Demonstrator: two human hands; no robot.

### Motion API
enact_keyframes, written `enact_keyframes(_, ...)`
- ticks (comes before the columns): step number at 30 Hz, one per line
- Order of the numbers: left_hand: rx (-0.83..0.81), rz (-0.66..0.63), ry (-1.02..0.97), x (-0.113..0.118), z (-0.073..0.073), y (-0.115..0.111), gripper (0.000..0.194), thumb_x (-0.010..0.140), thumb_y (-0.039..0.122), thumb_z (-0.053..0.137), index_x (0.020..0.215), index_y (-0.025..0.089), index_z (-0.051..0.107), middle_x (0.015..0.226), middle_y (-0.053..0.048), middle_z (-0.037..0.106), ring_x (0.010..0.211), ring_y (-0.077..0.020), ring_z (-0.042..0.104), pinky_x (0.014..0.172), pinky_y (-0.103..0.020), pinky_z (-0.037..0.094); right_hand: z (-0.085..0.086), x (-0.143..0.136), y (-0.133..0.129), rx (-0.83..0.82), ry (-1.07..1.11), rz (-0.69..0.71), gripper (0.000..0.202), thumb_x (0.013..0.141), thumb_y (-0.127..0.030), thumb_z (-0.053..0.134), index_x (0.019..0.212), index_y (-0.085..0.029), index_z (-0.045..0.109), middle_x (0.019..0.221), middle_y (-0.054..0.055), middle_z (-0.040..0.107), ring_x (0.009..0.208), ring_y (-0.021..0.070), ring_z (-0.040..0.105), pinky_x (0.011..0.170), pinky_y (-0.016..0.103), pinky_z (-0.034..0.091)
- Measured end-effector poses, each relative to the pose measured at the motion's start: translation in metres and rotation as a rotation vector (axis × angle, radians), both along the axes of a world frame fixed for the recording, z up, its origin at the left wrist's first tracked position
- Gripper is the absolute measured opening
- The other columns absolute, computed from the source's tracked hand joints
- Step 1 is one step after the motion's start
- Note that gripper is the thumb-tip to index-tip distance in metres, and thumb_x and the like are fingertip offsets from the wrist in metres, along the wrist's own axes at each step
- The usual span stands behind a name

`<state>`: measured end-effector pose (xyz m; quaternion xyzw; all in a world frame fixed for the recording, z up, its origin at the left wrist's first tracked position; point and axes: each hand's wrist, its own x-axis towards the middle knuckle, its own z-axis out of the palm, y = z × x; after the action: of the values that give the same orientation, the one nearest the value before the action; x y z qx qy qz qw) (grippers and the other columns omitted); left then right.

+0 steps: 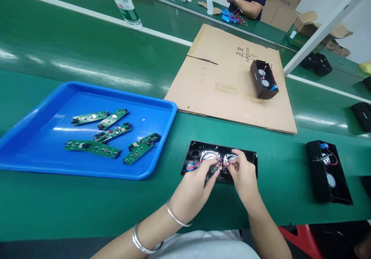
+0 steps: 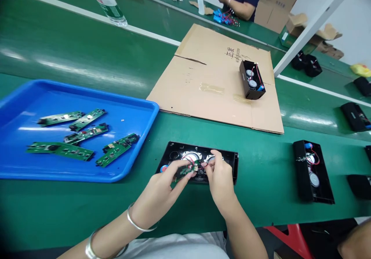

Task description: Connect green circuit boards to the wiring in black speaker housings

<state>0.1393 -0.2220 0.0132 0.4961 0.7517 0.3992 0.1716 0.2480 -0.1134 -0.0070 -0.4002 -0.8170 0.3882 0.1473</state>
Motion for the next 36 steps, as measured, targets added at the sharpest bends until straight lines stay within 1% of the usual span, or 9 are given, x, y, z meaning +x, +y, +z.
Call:
enact_keyframes(3,-0.084,-0.138,0.174,0.002,-0.005,-0.005,0.02,0.087,0.013,0.036,0.098,0.017,0.052,0.081,-0.007,0.072,0.07,-0.021,0.069,0.057,-0.028,0.054,0.005,0.0,0.004,0.001,0.012,0.13,0.02,0.079,-0.012,0.05,0.096,-0.016,0.061,0.074,0.003,0.06,0.064,0.0143,0.056,0.063,0.027,0.047)
enact_keyframes(5,-0.1,-0.149,0.217,0.002,-0.007,-0.007,0.023,0.087,0.011,0.033,0.1,0.016,0.052,0.083,-0.008,0.072,0.071,-0.0213,0.069,0.058,-0.029,0.054,0.009,0.003,0.008,-0.062,0.021,0.207,0.017,0.079,-0.012,0.05,0.086,-0.018,0.064,0.076,0.003,0.059,0.066,0.0139,0.055,0.064,0.027,0.046)
enact_keyframes(8,-0.098,-0.121,0.236,0.0,-0.006,-0.007,0.023,0.088,0.012,0.033,0.102,0.015,0.051,0.083,-0.008,0.072,0.067,-0.0212,0.069,0.056,-0.029,0.053,0.015,0.008,0.015,-0.243,0.07,0.227,0.015,0.077,-0.016,0.052,0.082,-0.019,0.066,0.084,0.003,0.055,0.065,0.0118,0.054,0.06,0.025,0.046)
enact_keyframes(12,-0.149,-0.16,0.245,-0.002,-0.004,-0.005,0.023,0.086,0.009,0.034,0.095,0.018,0.054,0.08,-0.006,0.072,0.064,-0.0202,0.068,0.052,-0.027,0.05,0.017,0.009,0.021,-0.502,0.218,0.161,0.008,0.07,-0.023,0.059,0.072,-0.019,0.065,0.086,0.004,0.058,0.065,0.0113,0.054,0.055,0.023,0.045)
enact_keyframes(15,-0.154,-0.149,0.212,-0.003,-0.004,-0.004,0.022,0.086,0.011,0.036,0.097,0.019,0.053,0.08,-0.004,0.072,0.063,-0.0194,0.069,0.053,-0.026,0.05,0.013,0.003,0.022,-0.552,0.3,-0.043,0.015,0.064,-0.029,0.065,0.076,-0.019,0.062,0.072,0.001,0.061,0.064,0.0131,0.057,0.059,0.025,0.046)
enact_keyframes(18,-0.12,-0.085,0.175,-0.002,-0.005,-0.004,0.019,0.087,0.016,0.038,0.102,0.019,0.049,0.083,-0.005,0.072,0.068,-0.0209,0.07,0.055,-0.027,0.051,0.01,-0.003,0.018,-0.463,0.247,-0.134,0.018,0.063,-0.03,0.067,0.075,-0.019,0.059,0.067,0.0,0.061,0.061,0.0132,0.055,0.058,0.025,0.045)
enact_keyframes(21,-0.107,-0.022,0.155,-0.001,-0.006,-0.004,0.016,0.088,0.019,0.038,0.101,0.019,0.047,0.082,-0.005,0.072,0.066,-0.0214,0.07,0.053,-0.027,0.051,0.008,-0.003,0.013,-0.269,0.108,-0.011,0.005,0.07,-0.021,0.058,0.074,-0.018,0.058,0.067,0.0,0.059,0.057,0.0122,0.051,0.054,0.025,0.042)
enact_keyframes(27,-0.084,0.034,0.159,0.0,-0.009,-0.001,0.013,0.087,0.018,0.041,0.098,0.019,0.047,0.079,-0.004,0.073,0.064,-0.0217,0.07,0.051,-0.027,0.051,0.009,0.004,0.003,0.191,0.006,0.296,0.018,0.088,-0.017,0.041,0.087,-0.017,0.059,0.081,0.006,0.058,0.078,0.0186,0.049,0.068,0.032,0.043)
enact_keyframes(36,-0.146,0.002,-0.007,-0.002,-0.009,0.0,0.016,0.084,0.018,0.047,0.1,0.021,0.049,0.088,-0.003,0.072,0.071,-0.0214,0.07,0.059,-0.028,0.052,0.01,0.004,0.0,0.477,-0.007,0.409,0.023,0.091,-0.018,0.042,0.081,-0.015,0.062,0.073,0.005,0.058,0.07,0.0177,0.045,0.06,0.03,0.04)
